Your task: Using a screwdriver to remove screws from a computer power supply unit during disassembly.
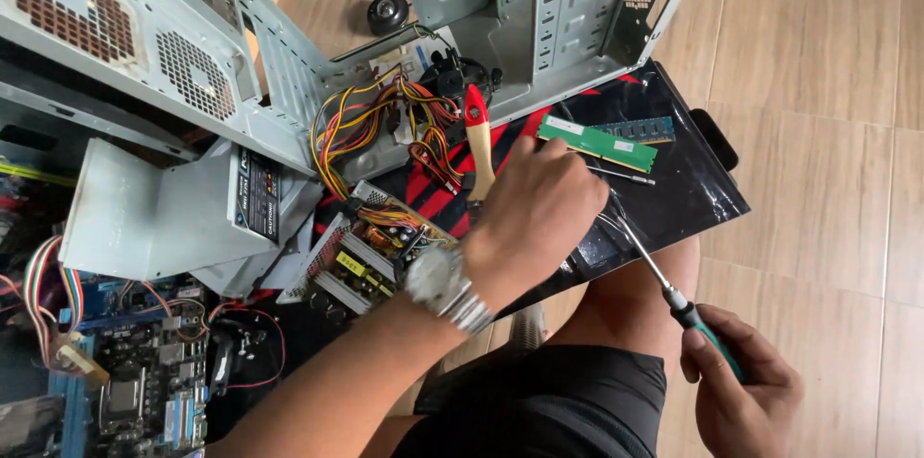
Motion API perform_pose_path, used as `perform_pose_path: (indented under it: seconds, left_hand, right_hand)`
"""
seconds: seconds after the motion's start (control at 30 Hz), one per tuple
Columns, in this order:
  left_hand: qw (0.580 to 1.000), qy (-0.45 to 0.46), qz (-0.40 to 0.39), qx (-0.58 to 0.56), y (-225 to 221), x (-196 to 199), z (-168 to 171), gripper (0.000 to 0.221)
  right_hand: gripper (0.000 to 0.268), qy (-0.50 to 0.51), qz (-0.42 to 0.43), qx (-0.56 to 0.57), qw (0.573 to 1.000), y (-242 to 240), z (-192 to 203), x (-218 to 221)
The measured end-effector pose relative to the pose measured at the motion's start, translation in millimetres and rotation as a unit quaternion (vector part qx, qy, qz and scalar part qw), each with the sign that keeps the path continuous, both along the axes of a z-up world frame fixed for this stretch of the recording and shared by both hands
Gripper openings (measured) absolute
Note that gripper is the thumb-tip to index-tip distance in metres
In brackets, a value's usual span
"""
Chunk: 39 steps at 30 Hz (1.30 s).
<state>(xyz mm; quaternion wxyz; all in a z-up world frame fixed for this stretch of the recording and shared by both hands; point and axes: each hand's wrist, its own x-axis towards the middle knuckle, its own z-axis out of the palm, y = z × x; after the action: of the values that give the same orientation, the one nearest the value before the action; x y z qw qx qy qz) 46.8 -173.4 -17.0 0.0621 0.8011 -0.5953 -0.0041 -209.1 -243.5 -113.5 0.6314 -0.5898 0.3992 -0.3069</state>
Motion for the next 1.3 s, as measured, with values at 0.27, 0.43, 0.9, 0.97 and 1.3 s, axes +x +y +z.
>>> perform_pose_path:
  seconds: [0.27,0.43,0.9,0.97,1.3]
  left_hand:
    - [0.980,-0.008,0.149,-0.129,108.4,-31.6,47.3,0.036]
    - [0.963,0.013,0.267,-0.043,138.3,-45.8,3.9,0.073]
    - [0.960,0.170,0.196,-0.107,153.3,-40.3,12.1,0.021]
    - [0.958,0.177,0.192,-0.114,153.7,-40.5,9.7,0.019]
    - [0.955,0.189,0.198,-0.110,154.3,-39.8,4.2,0.015]
  right_hand:
    - [0.033,-0.113,0.001,0.155,0.981,-6.5,-19.3,-2.0]
    - [0.038,-0.070,0.067,0.148,0.984,13.4,9.2,12.8]
    - [0.021,0.140,0.126,-0.015,0.982,65.6,49.0,18.6]
    - [0.022,0.138,0.129,-0.032,0.982,65.4,49.5,19.6]
    - [0.020,0.158,0.111,-0.055,0.980,71.3,49.6,22.0]
